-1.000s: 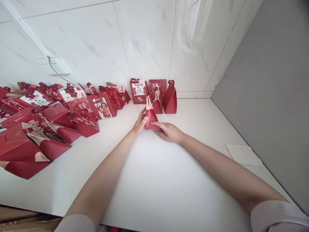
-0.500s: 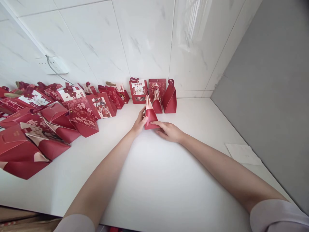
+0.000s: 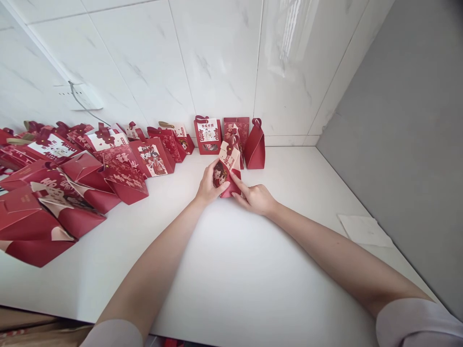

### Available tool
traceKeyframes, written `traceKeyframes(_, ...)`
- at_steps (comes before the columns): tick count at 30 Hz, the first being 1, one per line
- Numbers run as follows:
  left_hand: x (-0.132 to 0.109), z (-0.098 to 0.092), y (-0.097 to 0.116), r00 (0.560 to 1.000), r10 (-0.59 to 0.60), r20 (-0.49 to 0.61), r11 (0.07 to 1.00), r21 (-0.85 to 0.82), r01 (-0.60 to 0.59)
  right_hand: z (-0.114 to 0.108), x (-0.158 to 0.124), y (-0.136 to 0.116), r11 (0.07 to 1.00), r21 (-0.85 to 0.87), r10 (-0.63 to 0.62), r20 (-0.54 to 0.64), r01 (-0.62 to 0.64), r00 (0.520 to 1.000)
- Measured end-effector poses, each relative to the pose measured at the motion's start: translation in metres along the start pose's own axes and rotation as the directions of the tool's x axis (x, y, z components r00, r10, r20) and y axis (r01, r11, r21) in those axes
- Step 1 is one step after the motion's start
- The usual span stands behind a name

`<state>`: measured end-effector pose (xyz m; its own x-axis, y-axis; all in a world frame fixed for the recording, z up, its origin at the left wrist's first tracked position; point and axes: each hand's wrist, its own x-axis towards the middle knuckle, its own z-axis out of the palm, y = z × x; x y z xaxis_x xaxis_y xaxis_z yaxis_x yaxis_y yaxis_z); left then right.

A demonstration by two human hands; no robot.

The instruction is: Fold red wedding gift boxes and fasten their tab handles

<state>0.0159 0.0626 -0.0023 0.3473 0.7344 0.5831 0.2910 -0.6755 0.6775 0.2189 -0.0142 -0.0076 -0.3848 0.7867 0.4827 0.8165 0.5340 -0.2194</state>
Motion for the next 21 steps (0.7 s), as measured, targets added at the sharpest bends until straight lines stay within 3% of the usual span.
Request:
traceKeyframes(4,0.003,0.0,-0.007,0.995,-0.089,-0.053,0.993,-0.079,0.084,-0.002,0.0,0.002,0.986,-0.072,-0.144,0.055,0.148,0.988)
traceKeyframes(7,0.004,-0.001,-0.008,0.988,-0.135,-0.071,0.985,-0.114,0.126,-0.003,-0.001,0.003,0.961,-0.032,-0.27,0.108,0.275,0.957)
traceKeyframes(10,0.004,-0.001,-0.007,0.987,-0.143,-0.077,0.984,-0.12,0.133,-0.003,-0.001,0.003,0.947,0.01,-0.319,0.111,0.32,0.941)
traceKeyframes(17,0.004,0.0,-0.011,0.969,-0.238,-0.065,0.955,-0.199,0.221,0.0,-0.001,0.003,0.982,-0.032,-0.183,0.033,0.184,0.983)
traceKeyframes(21,0.003,0.001,-0.015,0.926,-0.364,-0.096,0.872,-0.385,0.303,0.001,-0.003,0.005,0.994,0.041,-0.097,-0.132,0.103,0.987)
